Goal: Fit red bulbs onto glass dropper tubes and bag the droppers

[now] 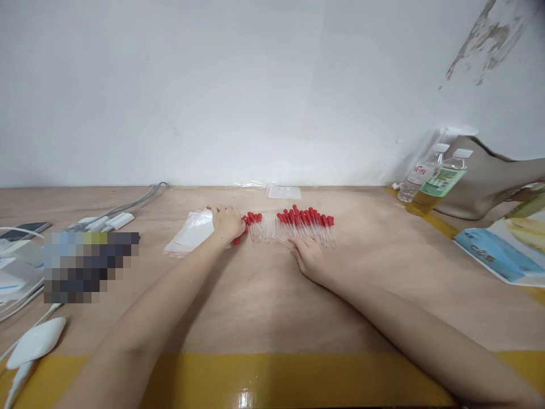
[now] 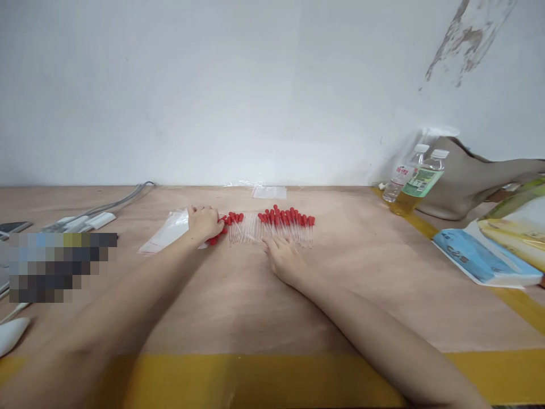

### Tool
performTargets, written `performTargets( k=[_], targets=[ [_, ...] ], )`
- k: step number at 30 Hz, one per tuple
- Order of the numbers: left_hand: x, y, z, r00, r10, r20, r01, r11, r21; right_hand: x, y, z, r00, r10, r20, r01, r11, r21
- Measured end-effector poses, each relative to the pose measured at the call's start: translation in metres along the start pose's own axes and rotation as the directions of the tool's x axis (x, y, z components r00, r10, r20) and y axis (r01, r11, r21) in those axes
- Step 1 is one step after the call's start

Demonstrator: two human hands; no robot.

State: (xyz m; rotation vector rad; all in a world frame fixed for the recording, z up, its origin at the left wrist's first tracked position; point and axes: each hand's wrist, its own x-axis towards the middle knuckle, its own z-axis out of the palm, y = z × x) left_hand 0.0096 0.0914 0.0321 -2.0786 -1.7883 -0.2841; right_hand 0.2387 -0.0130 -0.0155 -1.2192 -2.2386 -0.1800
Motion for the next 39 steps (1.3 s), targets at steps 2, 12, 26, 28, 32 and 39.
performTargets(
  k=[2,12,26,28,32,39],
  targets=[
    [-0.001,0.000,-0.003,1.000,-0.013,-0.024,0.013,1.000,-0.018,-0.004,0.002,0.005,0.999,-0.018,-0.045,0.017,0.999,-0.035],
    [-0.049,0.000,-0.013,0.978,0.084,-0.191,-0.131,0.960,-0.248,-0.002,-0.005,0.004,0.989,0.131,-0.072,-0.116,0.976,0.186],
    [-0.075,0.016,-0.009,0.946,0.197,-0.257,-0.321,0.691,-0.648,-0.001,-0.005,0.003,0.993,0.118,-0.022,-0.109,0.966,0.236],
    [-0.083,0.026,-0.007,0.934,0.276,-0.227,-0.354,0.616,-0.704,-0.002,-0.005,0.002,0.992,0.121,-0.031,-0.111,0.967,0.229],
    [-0.090,0.037,-0.001,0.944,0.274,-0.186,-0.312,0.550,-0.775,-0.002,-0.004,0.002,0.990,0.132,-0.051,-0.119,0.971,0.207],
    [-0.089,0.037,0.001,0.955,0.238,-0.177,-0.277,0.502,-0.819,-0.004,-0.004,0.004,0.993,0.111,-0.037,-0.101,0.976,0.192]
  ],
)
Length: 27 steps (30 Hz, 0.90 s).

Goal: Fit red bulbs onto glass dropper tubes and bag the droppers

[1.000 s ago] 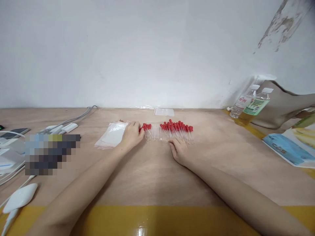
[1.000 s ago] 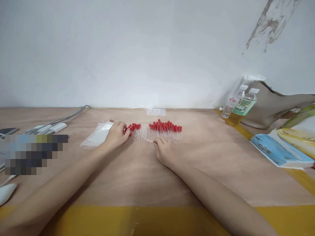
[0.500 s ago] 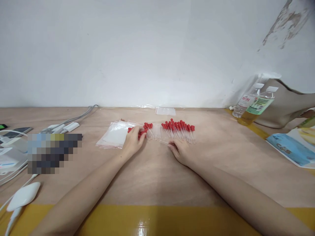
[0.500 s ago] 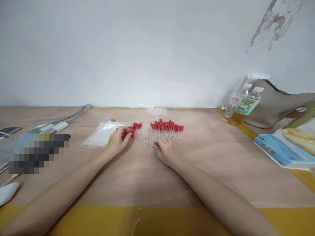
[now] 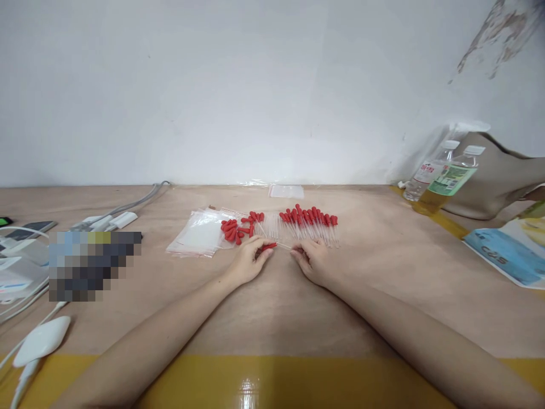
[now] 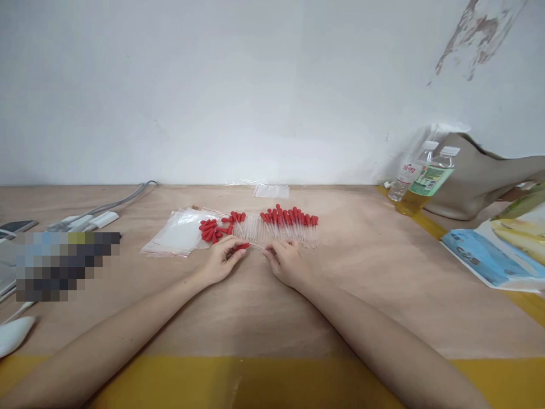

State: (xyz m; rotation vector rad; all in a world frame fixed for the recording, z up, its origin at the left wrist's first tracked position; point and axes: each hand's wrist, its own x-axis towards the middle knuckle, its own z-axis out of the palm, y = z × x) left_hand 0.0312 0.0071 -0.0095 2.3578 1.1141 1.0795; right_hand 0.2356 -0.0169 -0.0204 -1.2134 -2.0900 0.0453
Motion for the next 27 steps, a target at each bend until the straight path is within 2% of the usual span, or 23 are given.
performTargets(
  k=[7,11,15,21,27],
  targets=[
    [-0.001,-0.001,0.002,0.998,-0.060,0.028,0.064,0.983,-0.174,0.001,-0.004,-0.010,0.993,-0.059,0.099,0.054,0.997,0.057],
    [-0.002,0.000,-0.002,0.992,-0.005,0.123,0.031,0.977,-0.212,0.002,0.002,-0.018,0.978,-0.127,0.163,0.117,0.991,0.071],
    [-0.005,0.005,-0.003,0.975,0.074,0.208,-0.039,0.985,-0.167,0.003,0.005,-0.023,0.963,-0.156,0.222,0.164,0.986,-0.015],
    [-0.007,0.011,-0.003,0.975,0.135,0.174,-0.138,0.990,0.002,0.003,-0.003,-0.023,0.965,-0.198,0.173,0.221,0.967,-0.127],
    [-0.008,0.012,-0.004,0.962,0.191,0.195,-0.200,0.979,0.028,0.004,-0.007,-0.017,0.960,-0.213,0.183,0.237,0.964,-0.123]
  ],
)
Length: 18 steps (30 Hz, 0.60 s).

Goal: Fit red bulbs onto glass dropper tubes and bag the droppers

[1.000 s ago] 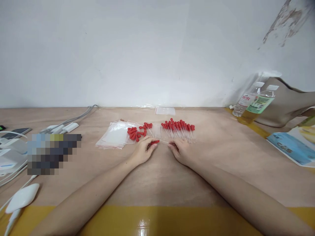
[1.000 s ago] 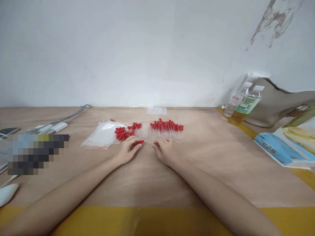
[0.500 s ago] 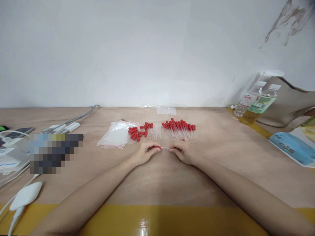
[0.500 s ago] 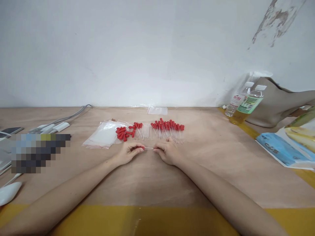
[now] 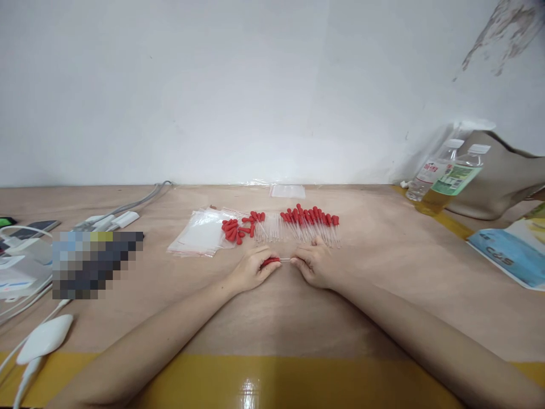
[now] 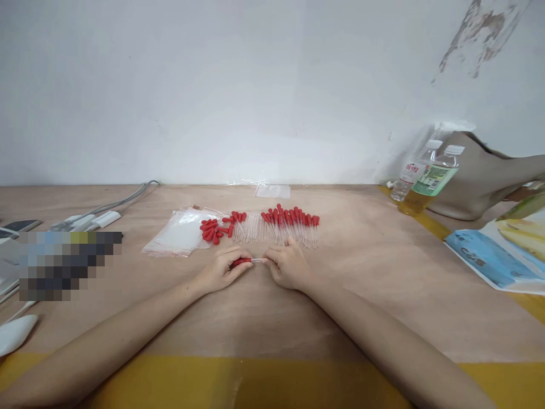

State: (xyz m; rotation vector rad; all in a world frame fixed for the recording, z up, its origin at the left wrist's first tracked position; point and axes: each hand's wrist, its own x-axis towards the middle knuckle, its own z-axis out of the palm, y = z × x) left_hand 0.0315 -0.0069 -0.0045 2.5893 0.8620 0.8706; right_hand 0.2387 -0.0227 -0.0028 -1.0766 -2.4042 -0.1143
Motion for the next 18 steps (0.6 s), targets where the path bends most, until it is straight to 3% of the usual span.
performTargets(
  k=[12,18],
  targets=[
    [0.000,-0.001,0.001,0.998,0.025,0.052,-0.026,0.999,0.024,0.007,-0.004,0.010,0.986,0.075,0.147,-0.090,0.991,0.097],
    [0.007,-0.002,-0.010,0.996,0.044,0.075,-0.051,0.994,0.100,0.012,-0.001,-0.003,0.977,0.088,0.194,-0.124,0.975,0.182]
  ],
)
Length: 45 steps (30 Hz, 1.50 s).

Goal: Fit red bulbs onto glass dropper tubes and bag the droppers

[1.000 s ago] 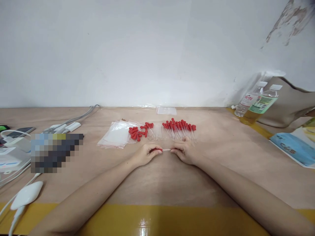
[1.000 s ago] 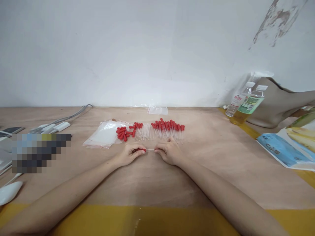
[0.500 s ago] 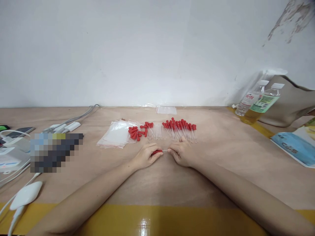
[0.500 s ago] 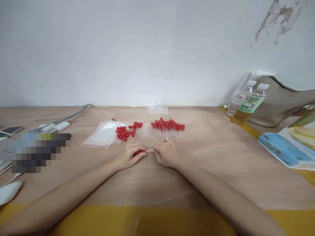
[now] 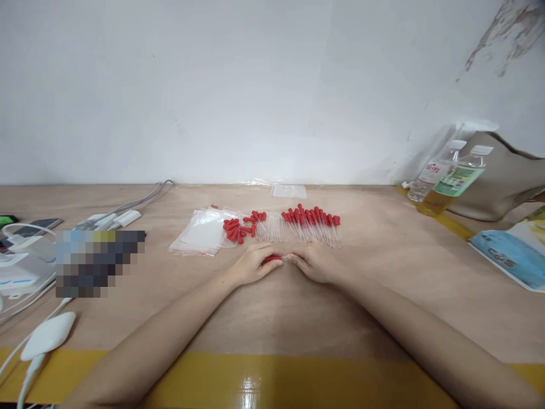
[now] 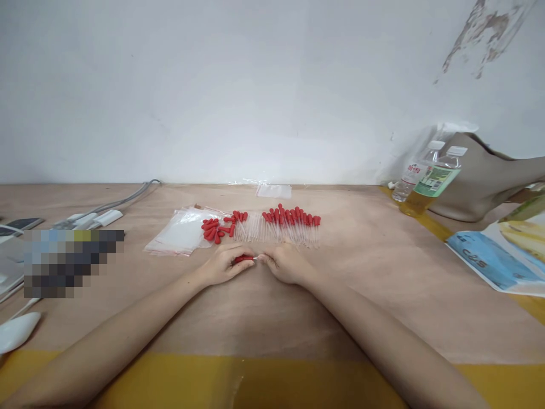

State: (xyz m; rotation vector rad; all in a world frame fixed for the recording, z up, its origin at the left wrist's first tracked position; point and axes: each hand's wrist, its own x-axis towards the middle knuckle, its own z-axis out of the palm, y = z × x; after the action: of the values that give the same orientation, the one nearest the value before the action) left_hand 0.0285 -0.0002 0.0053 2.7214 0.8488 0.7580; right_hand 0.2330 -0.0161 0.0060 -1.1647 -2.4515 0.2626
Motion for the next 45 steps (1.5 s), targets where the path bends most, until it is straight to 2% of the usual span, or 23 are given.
performTargets(
  k=[2,4,5,8,9,11,14,20,25,27,30,32,34,39,45],
  targets=[
    [-0.001,-0.004,-0.008,0.998,-0.013,-0.068,0.020,0.995,0.102,0.000,0.005,-0.009,0.998,0.059,-0.023,-0.058,0.996,0.067],
    [-0.003,-0.012,-0.016,0.981,-0.069,-0.180,0.111,0.967,0.230,0.002,0.017,-0.019,0.973,0.197,-0.119,-0.180,0.974,0.140],
    [-0.004,-0.018,-0.019,0.962,-0.113,-0.250,0.184,0.940,0.287,0.003,0.025,-0.023,0.937,0.290,-0.193,-0.259,0.951,0.169],
    [-0.009,-0.033,-0.021,0.888,-0.213,-0.408,0.386,0.828,0.408,0.008,0.053,-0.031,0.764,0.518,-0.384,-0.489,0.854,0.179],
    [-0.010,-0.037,-0.020,0.876,-0.228,-0.426,0.420,0.795,0.438,0.010,0.062,-0.032,0.723,0.548,-0.419,-0.535,0.829,0.162],
    [-0.011,-0.043,-0.018,0.874,-0.240,-0.421,0.441,0.755,0.485,0.012,0.073,-0.030,0.673,0.572,-0.469,-0.598,0.794,0.110],
    [-0.012,-0.045,-0.015,0.885,-0.247,-0.394,0.436,0.738,0.516,0.013,0.080,-0.023,0.644,0.604,-0.469,-0.672,0.740,0.031],
    [-0.011,-0.045,-0.015,0.891,-0.259,-0.373,0.431,0.740,0.517,0.009,0.078,-0.019,0.657,0.658,-0.367,-0.728,0.681,-0.082],
    [-0.009,-0.047,-0.016,0.897,-0.241,-0.370,0.412,0.756,0.508,0.013,0.069,-0.022,0.689,0.614,-0.386,-0.704,0.693,-0.155],
    [-0.009,-0.047,-0.016,0.898,-0.240,-0.368,0.411,0.757,0.508,0.018,0.060,-0.021,0.744,0.543,-0.389,-0.638,0.749,-0.177],
    [-0.008,-0.046,-0.017,0.893,-0.253,-0.373,0.424,0.751,0.506,0.028,0.040,-0.015,0.853,0.420,-0.310,-0.490,0.849,-0.197],
    [-0.008,-0.046,-0.017,0.893,-0.260,-0.368,0.426,0.753,0.502,0.036,0.027,-0.010,0.888,0.390,-0.242,-0.441,0.871,-0.215],
    [-0.008,-0.047,-0.016,0.897,-0.260,-0.357,0.417,0.762,0.496,0.044,0.018,-0.004,0.890,0.411,-0.198,-0.452,0.856,-0.250],
    [-0.009,-0.050,-0.014,0.901,-0.258,-0.350,0.410,0.771,0.487,0.060,0.007,0.004,0.845,0.512,-0.154,-0.533,0.780,-0.328],
    [-0.008,-0.051,-0.013,0.900,-0.260,-0.351,0.415,0.758,0.503,0.071,0.002,0.002,0.783,0.614,-0.097,-0.611,0.733,-0.298]
  ],
)
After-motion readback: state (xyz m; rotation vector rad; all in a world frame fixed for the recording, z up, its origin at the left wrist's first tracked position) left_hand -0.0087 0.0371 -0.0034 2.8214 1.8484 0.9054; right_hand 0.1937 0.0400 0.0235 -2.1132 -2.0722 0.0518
